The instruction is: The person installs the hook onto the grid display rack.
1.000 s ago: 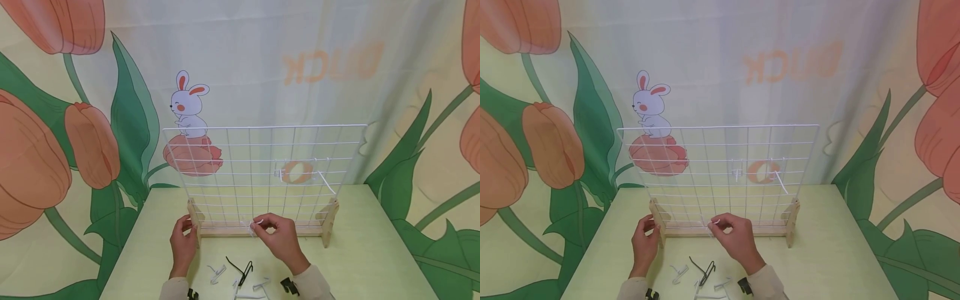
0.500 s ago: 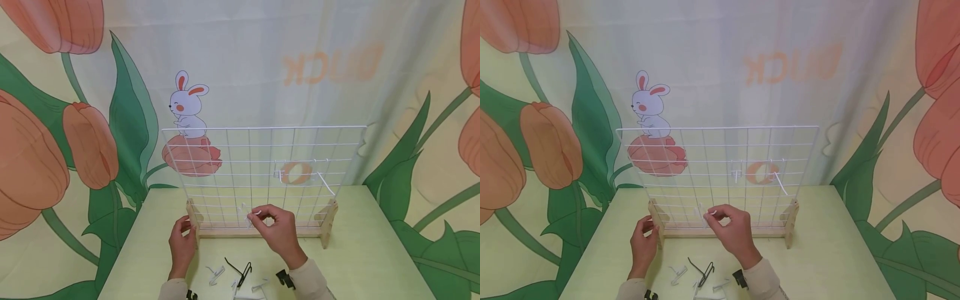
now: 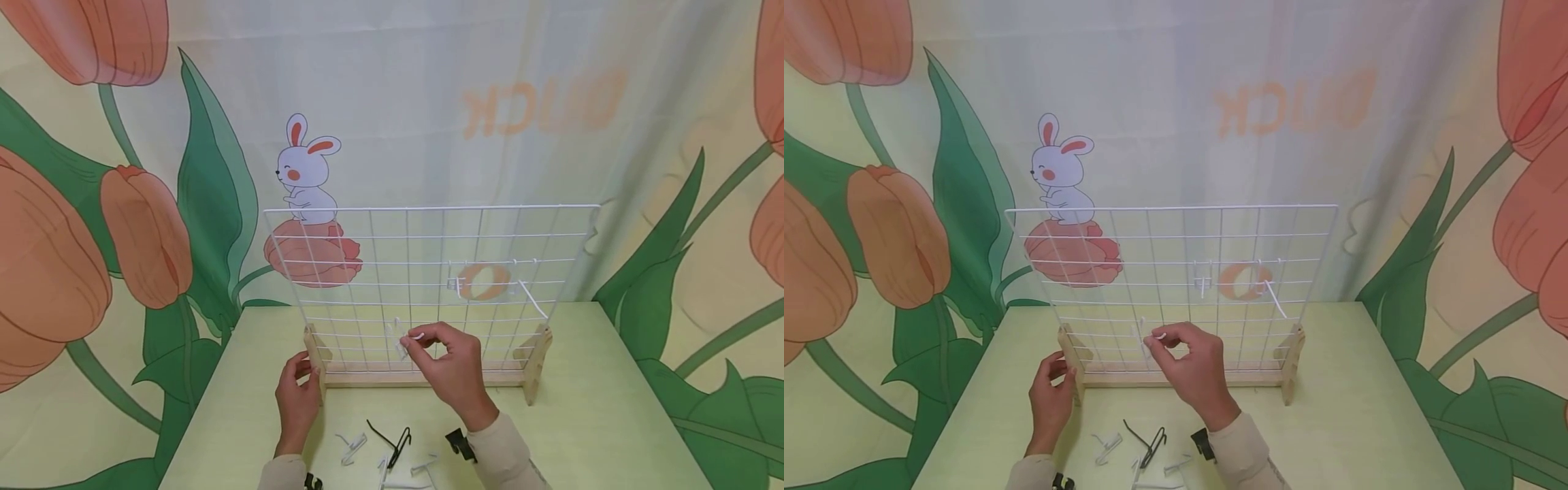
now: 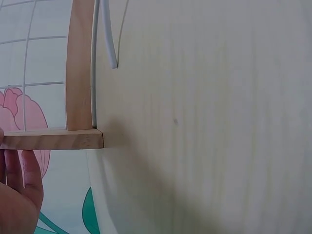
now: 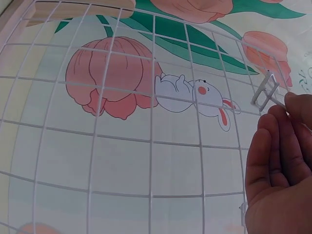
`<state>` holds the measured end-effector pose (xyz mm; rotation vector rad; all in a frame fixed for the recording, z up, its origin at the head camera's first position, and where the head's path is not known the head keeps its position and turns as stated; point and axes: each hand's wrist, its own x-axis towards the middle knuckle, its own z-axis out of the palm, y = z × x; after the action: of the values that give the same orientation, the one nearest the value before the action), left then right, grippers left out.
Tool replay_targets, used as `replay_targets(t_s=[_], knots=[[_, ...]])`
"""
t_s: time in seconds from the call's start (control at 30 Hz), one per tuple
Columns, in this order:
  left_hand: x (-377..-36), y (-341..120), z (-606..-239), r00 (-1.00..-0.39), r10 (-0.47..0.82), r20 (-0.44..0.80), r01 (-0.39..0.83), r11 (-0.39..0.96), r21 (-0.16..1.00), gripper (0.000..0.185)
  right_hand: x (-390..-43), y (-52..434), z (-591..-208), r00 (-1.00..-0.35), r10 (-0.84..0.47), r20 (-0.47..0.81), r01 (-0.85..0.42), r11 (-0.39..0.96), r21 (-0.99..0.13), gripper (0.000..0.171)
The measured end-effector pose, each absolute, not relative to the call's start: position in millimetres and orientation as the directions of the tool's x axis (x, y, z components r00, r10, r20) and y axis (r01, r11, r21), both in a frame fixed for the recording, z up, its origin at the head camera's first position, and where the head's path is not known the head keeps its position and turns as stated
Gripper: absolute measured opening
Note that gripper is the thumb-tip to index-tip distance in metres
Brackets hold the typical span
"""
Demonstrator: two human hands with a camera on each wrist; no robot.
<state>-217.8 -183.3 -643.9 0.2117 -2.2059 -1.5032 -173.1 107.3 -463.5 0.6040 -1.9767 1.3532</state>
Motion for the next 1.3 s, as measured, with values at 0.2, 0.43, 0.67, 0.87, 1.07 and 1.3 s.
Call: replay_targets(t_s=[0.2, 0.43, 0.67, 0.87, 1.07, 1.3], knots=[[-215.8, -183.8, -640.1, -0.891, -0.364, 0.271, 0.127, 0.372, 0.919, 0.040, -175.0, 102.8, -453.2, -0.633, 0.010, 0.774, -0.718, 0.369, -0.591, 0.013], [-214.3, -183.7, -639.5, -0.891, -0.369, 0.265, 0.120, 0.371, 0.921, 0.039, -178.7, 94.3, -441.2, -0.585, 0.038, 0.810, -0.743, 0.375, -0.555, 0.014], [-215.4, -184.1, -642.6, -0.886, -0.373, 0.276, 0.128, 0.376, 0.918, 0.039, -183.4, 84.3, -430.8, -0.546, 0.131, 0.828, -0.734, 0.403, -0.547, 0.010], [-213.7, -184.1, -642.2, -0.887, -0.366, 0.281, 0.133, 0.381, 0.915, 0.040, -191.7, 78.3, -425.4, -0.458, 0.198, 0.867, -0.732, 0.469, -0.494, 0.012], [-213.6, -183.8, -640.4, -0.887, -0.366, 0.281, 0.133, 0.380, 0.915, 0.040, -199.4, 72.8, -420.0, -0.370, 0.208, 0.905, -0.746, 0.514, -0.423, 0.014], [-216.6, -183.1, -640.7, -0.886, -0.369, 0.282, 0.122, 0.402, 0.908, 0.040, -206.8, 68.5, -414.3, -0.340, 0.224, 0.913, -0.734, 0.544, -0.407, 0.013]])
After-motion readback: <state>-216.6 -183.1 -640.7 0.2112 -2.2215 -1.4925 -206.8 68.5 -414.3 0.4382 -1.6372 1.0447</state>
